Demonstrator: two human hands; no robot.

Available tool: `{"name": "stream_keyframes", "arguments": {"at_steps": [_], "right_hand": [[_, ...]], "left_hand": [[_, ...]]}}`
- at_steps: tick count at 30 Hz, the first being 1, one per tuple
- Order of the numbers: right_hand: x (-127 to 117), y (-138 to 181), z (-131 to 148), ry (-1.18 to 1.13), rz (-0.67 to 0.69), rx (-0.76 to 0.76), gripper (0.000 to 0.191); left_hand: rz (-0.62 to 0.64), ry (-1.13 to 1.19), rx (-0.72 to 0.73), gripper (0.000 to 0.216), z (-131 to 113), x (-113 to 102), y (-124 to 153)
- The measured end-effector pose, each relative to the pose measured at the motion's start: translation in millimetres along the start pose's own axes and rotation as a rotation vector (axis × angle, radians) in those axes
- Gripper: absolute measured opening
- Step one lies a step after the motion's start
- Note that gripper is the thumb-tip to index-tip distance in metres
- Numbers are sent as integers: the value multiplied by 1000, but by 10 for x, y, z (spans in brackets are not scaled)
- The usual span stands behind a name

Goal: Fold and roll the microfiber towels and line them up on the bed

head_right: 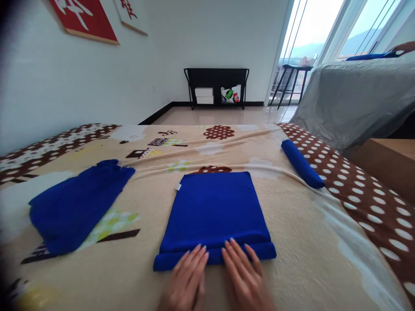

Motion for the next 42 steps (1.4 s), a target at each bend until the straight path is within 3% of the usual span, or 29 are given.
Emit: {"name": "stream_keyframes", "arguments": {"at_steps": [3, 7, 10, 13, 18, 20, 23, 27, 30, 33, 35, 38, 42], "right_hand": [[24, -112, 69, -20, 56, -43, 52], [98, 193, -350, 35, 149, 77, 57], [118, 377, -545, 77, 156, 168, 59], [71, 241, -369, 79, 111, 166, 55], [5, -200, 118, -55, 128, -46, 50], [45, -183, 71, -78, 167, -32, 52], [144, 67, -242, -13, 216, 103, 57], [168, 282, -484, 77, 199, 235, 60], [84, 75, -254, 70, 148, 206, 57], [42, -219, 72, -31, 154, 45, 54], [77, -286, 126, -75, 191, 13, 55], [195, -116, -111, -47, 257, 120, 60], [295, 284, -585, -9, 308, 214, 66]], "left_hand": [[51, -31, -16, 40, -22, 93, -110], [83, -86, -115, 46, 331, -90, 206], [30, -136, -234, 49, 483, -230, 395], [0, -146, -250, 50, 341, -207, 276], [109, 0, 13, 45, -15, 4, -132], [142, -29, -2, 44, 44, 7, -117], [144, -85, -109, 47, 304, -100, 112], [30, -151, -257, 44, 474, -215, 314], [22, -124, -245, 45, 280, -114, 108], [137, 28, -144, 50, 55, 67, -204], [204, 68, -147, 51, 45, 131, -294], [263, -5, -228, 54, 260, 85, -169], [246, -112, -338, 56, 631, -103, 188]]}}
Point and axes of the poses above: each hand's wrist, its own y-axis away from the middle knuckle, its own x-axis out of the palm, z = x × y, the point moved 2 cm from there along -y, towards the middle knuckle, and after that the axes turned 14 degrees about y, right-handed, at the moved point
